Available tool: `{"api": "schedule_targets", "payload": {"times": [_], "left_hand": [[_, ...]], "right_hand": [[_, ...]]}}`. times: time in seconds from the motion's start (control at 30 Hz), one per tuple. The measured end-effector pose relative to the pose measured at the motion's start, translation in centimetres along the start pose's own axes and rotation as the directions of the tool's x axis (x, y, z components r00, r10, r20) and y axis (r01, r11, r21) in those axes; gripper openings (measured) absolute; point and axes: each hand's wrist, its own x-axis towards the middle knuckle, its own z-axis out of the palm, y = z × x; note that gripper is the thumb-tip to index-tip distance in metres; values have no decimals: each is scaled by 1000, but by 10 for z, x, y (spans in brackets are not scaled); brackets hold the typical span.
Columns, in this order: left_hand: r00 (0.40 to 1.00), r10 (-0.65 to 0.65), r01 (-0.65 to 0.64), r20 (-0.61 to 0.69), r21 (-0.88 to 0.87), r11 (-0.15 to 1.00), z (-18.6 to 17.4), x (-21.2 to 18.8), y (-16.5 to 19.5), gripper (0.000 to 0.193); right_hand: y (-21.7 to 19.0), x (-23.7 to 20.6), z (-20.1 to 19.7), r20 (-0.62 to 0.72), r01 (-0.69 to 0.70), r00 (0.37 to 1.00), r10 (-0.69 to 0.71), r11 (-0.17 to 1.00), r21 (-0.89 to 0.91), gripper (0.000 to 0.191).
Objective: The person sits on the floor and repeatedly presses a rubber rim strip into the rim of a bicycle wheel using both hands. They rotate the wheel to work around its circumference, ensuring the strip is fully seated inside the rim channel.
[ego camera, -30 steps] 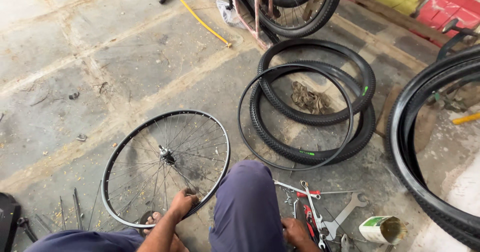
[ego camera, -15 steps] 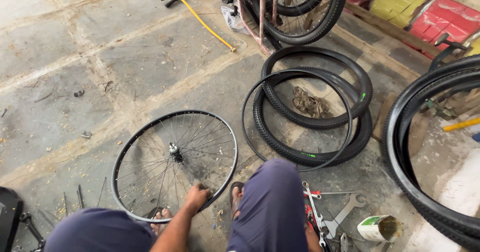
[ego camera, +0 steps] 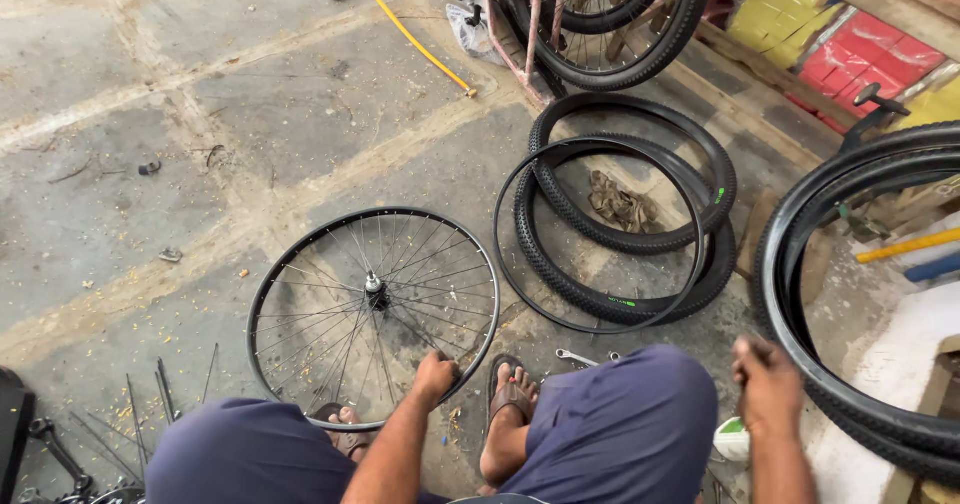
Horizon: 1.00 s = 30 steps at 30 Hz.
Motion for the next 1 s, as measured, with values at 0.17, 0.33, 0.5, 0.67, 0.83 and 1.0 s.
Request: {"api": "schedule_targets", "payload": {"times": [0.17,0.33,0.5,0.67,0.83,1.0], "left_hand": [[1000,16,-16,19,-9,1000,-7,-1,7,24],[993,107,-101,-45,126,987,-8,9,-6,38],[994,102,-107,45,129,986,-2,24,-37,39],[999,49,-49,14,-41,998,4,25,-53,30],[998,60,-60,-10,7,998,4,29,-57,30],[995,103,-103,-1,29,994,12,38,-67,30]], "right_hand": [[-69,-35,96,192,261,947,-257,965,4,16],[-37,-114,243,492,30,867,83,976,-216,27],[53,-168,308,614,-279,690,382,924,-261,17],[105,-189,316,490,-298,759,429,898,-324,12],[119,-197,327,523,-57,801,292,907,-418,15],[123,-200,340,482,-94,822,304,906,-412,29]]}}
